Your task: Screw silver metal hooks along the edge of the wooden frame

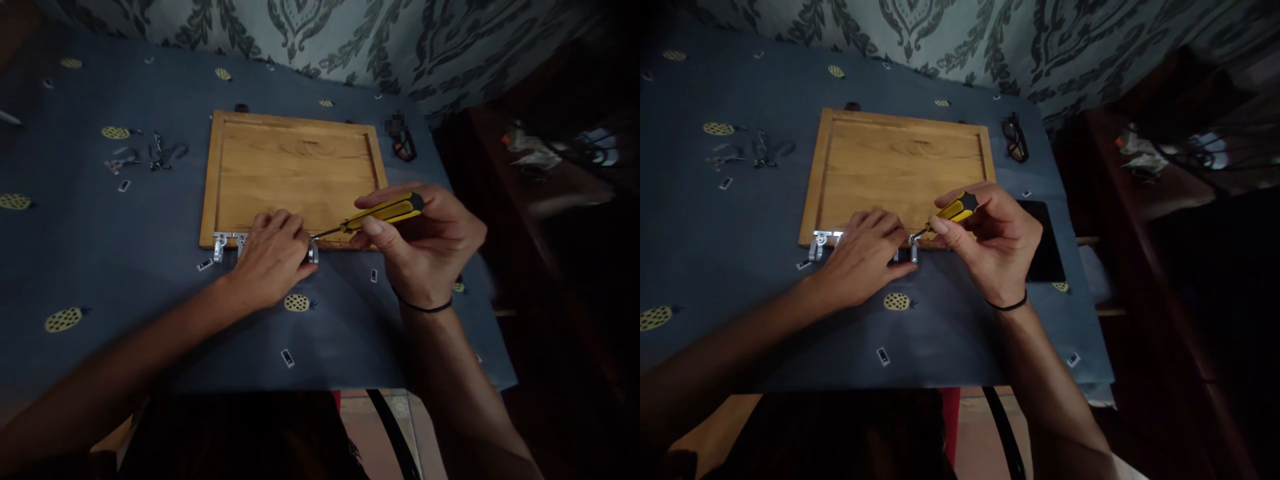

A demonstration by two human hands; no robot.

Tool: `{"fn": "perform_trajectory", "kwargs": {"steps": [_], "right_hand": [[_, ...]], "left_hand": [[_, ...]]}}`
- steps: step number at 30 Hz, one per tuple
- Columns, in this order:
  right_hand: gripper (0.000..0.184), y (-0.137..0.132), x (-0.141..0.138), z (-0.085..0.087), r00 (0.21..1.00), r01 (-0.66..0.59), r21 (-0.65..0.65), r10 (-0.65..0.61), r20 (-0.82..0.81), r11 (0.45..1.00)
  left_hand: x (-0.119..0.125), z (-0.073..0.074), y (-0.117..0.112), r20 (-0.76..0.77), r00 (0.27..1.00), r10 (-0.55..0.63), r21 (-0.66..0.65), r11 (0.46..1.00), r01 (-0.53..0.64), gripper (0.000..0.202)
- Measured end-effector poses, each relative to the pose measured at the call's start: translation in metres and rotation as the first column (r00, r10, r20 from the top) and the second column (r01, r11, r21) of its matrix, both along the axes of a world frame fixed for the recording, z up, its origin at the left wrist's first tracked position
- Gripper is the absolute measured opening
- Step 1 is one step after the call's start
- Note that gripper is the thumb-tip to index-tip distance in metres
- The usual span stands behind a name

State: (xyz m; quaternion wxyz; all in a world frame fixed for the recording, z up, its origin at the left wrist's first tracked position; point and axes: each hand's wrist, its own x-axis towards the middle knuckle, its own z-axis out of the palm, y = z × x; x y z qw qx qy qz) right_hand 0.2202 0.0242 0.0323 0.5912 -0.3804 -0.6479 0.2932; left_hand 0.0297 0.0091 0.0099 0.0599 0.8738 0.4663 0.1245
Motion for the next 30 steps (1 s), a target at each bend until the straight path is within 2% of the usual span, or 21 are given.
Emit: {"fn": "perform_trajectory", "kwargs": {"steps": [6, 15, 21, 30], "right_hand": [[0.028, 0.0, -0.0054, -0.0029, 0.998, 0.031, 0.02, -0.03, -0.05, 0.999], [0.026, -0.0021, -0.0064, -0.0015, 0.982, 0.169, 0.094, -0.16, -0.101, 0.981], [0.025, -0.0005, -0.0057, -0.0031, 0.988, 0.149, 0.096, -0.145, -0.047, 0.984], [0.026, -0.0016, -0.0073, -0.0054, 0.987, 0.151, 0.049, -0.148, -0.059, 0.987]], "left_hand": [[0.0001, 0.0036, 0.0001, -0.024, 1.0, 0.01, -0.032, 0.999, -0.011, 0.03], [0.0002, 0.0009, 0.0, -0.008, 1.0, 0.016, -0.029, 0.999, -0.017, 0.027], [0.001, 0.0045, 0.0003, -0.019, 1.0, 0.014, -0.056, 0.998, -0.015, 0.028], [0.0001, 0.0048, -0.0002, -0.027, 1.0, 0.004, -0.048, 0.999, -0.005, 0.029]]}}
